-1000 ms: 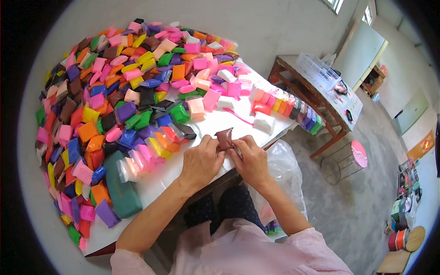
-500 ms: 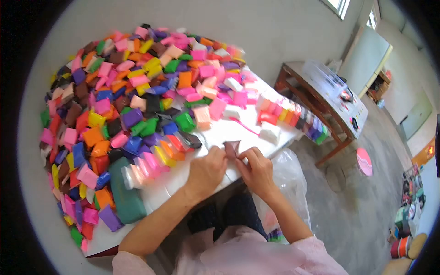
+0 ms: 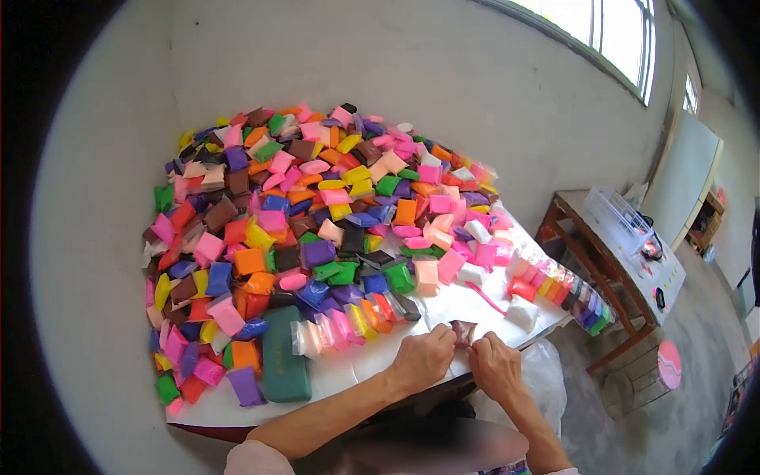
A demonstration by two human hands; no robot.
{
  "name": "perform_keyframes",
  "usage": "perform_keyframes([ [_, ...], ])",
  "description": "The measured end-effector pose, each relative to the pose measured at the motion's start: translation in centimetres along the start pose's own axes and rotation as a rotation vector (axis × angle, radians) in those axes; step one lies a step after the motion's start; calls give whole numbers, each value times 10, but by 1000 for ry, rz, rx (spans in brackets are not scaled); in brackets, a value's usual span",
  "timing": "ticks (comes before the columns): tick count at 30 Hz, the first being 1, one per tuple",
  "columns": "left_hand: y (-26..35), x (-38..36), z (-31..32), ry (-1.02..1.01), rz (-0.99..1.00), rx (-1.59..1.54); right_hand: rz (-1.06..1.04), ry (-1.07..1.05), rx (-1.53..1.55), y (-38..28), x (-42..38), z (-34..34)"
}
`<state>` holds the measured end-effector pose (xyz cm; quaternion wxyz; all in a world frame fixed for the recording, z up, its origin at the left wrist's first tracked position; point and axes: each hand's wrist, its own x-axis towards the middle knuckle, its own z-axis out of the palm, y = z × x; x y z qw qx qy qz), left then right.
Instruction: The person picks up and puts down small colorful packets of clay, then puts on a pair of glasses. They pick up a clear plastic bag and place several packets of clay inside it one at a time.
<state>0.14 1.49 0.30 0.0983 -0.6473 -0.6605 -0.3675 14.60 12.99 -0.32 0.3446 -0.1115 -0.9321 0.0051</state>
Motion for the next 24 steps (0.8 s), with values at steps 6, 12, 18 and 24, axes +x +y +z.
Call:
perform_keyframes([
  [6,2,2,-1,68,-191,-170,216,12,358,-4,2,-8],
  [12,0,6,2,3,-285,-99,391,54,396,-10,1,-3],
  [18,3,7,-4,-69,-268,-128,357,11,326,-14,0,-6],
  [24,6,8,-3,-37,-264,-196,-48,146,65,-8,11,-16],
])
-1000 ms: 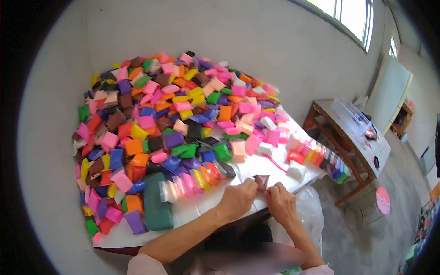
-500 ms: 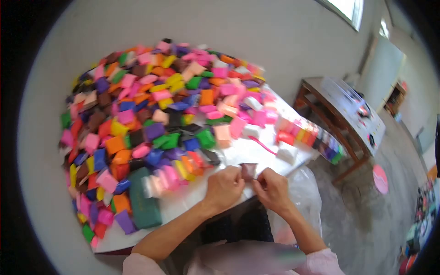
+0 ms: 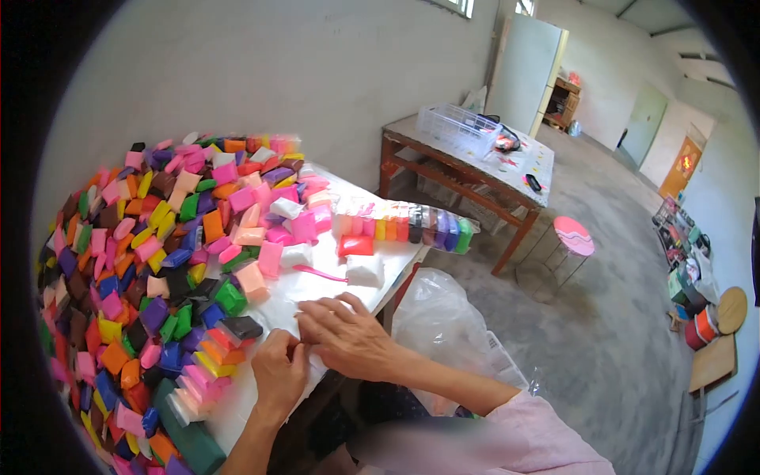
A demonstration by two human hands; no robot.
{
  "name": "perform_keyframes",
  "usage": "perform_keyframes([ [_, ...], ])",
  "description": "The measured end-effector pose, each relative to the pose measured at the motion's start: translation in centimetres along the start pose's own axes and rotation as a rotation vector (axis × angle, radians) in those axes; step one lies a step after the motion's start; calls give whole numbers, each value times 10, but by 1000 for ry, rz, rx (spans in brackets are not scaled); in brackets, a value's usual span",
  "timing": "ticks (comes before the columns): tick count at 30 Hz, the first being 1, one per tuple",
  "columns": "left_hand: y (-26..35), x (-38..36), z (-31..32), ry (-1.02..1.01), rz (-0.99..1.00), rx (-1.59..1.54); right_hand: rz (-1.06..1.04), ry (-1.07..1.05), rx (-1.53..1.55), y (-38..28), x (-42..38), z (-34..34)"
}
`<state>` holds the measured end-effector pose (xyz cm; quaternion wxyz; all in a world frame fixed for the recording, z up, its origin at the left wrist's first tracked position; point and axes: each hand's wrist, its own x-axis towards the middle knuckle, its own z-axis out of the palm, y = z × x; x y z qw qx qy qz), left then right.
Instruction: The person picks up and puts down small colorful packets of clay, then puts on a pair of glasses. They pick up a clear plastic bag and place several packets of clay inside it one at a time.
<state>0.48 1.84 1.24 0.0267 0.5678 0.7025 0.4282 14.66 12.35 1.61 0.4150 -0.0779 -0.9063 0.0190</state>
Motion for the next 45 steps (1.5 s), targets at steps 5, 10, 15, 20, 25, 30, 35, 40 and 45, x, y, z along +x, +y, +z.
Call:
perform_keyframes([
  [5,0,-1,0,17,53,50,-58,-138,137,12,-16,25],
  [10,-4,-2,2,14,63,59,-57,-216,98,12,-14,24],
  [15,-5,-2,1,10,95,67,-57,-225,200,12,-9,27],
  [20,-7,-4,2,10,135,102,-50,-225,240,10,-10,31],
  [25,1,-3,0,36,122,81,-62,-264,214,12,-12,25],
  [30,-1,-4,2,46,141,71,-35,-247,213,11,-14,25],
  [35,3,-4,2,64,150,64,99,-45,62,3,-17,-2],
  [40,-2,-3,-1,-19,155,108,30,-18,-92,10,-17,11],
  [45,0,1,3,1,186,99,-33,-5,-44,19,-13,15],
])
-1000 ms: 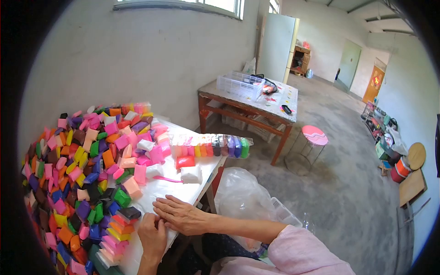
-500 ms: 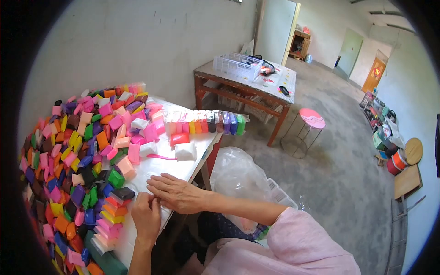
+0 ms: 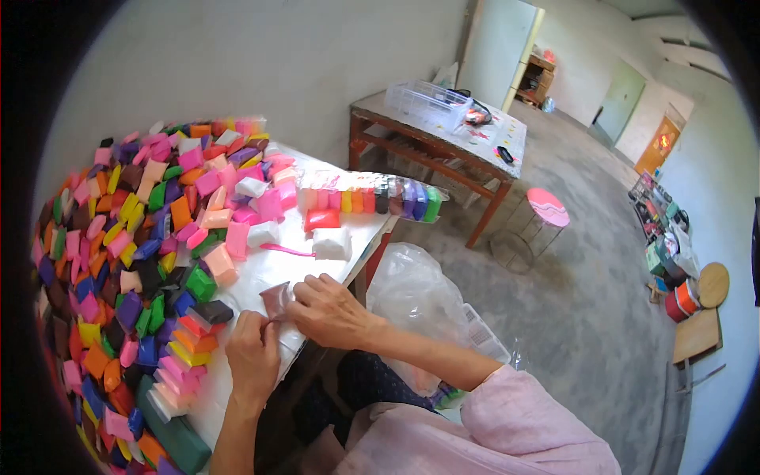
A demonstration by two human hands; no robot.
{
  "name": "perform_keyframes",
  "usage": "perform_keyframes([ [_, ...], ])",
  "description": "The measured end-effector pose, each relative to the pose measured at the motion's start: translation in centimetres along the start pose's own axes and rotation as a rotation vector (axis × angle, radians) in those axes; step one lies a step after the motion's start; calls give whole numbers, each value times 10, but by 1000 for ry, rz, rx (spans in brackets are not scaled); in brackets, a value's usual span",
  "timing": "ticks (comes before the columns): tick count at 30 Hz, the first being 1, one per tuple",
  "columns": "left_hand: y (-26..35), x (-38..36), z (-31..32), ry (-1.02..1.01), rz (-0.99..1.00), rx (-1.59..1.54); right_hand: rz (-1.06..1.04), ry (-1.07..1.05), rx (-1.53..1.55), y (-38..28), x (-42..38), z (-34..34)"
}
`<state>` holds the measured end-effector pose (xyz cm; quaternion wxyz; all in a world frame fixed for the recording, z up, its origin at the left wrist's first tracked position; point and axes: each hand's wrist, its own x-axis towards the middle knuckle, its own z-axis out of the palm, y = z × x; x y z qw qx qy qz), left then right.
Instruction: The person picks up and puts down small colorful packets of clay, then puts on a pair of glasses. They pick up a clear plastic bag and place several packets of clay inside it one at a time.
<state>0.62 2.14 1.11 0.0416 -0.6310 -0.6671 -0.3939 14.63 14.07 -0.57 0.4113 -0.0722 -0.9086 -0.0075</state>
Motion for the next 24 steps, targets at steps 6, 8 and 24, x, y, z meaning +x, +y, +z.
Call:
perform_keyframes([
  [6,-3,-5,2,21,-64,33,41,-14,29,0,2,-4],
  [8,-4,-6,0,7,-32,41,116,-63,65,-2,4,-11],
  [24,-3,-11,-7,283,-87,-112,455,-497,-116,-28,65,-13],
])
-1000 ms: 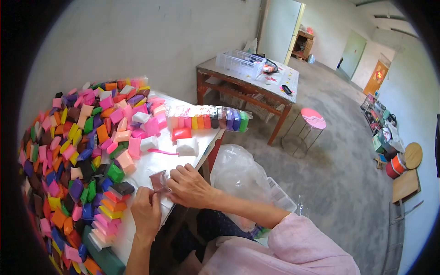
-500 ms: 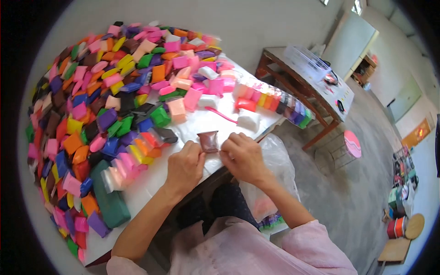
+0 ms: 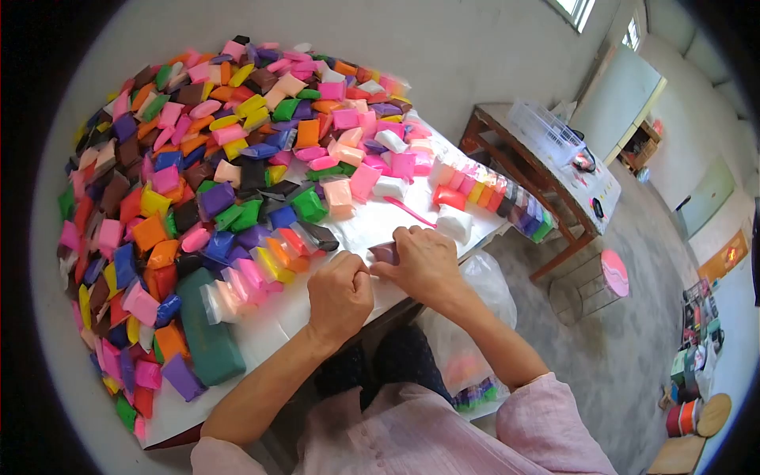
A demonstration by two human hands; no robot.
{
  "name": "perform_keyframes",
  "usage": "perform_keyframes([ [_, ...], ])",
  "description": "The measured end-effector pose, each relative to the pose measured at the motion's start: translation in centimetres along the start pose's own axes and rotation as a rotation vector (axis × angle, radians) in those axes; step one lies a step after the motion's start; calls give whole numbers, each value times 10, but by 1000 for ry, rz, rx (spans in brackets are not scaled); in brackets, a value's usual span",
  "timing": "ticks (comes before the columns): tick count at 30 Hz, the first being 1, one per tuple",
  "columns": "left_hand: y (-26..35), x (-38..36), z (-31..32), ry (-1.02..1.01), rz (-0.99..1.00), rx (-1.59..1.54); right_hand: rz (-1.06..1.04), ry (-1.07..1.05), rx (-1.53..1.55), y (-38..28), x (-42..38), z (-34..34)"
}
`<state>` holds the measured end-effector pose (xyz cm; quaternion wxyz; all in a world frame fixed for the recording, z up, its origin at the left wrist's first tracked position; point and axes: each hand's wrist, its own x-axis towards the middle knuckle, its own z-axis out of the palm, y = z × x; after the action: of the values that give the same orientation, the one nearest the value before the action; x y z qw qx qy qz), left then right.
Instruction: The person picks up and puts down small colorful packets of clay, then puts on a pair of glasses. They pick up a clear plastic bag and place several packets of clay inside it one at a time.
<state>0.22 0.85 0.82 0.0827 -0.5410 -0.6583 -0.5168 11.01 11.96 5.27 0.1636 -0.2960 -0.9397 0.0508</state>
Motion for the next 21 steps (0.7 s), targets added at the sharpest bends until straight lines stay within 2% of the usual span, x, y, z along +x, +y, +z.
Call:
perform_keyframes([
  [3,2,-1,-1,-4,31,-114,-13,-82,32,8,9,0],
  [4,3,-2,-1,-75,69,-91,3,-81,75,7,15,-4],
  [7,3,-4,3,-278,193,-92,-212,198,468,12,33,7],
  [8,5,-4,3,-354,197,-48,-265,151,613,13,42,13],
  [12,3,-4,5,-364,151,-58,-329,-62,799,9,61,37],
  [16,3,-3,3,-406,125,-59,-363,-72,923,3,68,47],
  [21,5,-1,3,-395,128,-68,-366,-46,912,-2,69,58],
])
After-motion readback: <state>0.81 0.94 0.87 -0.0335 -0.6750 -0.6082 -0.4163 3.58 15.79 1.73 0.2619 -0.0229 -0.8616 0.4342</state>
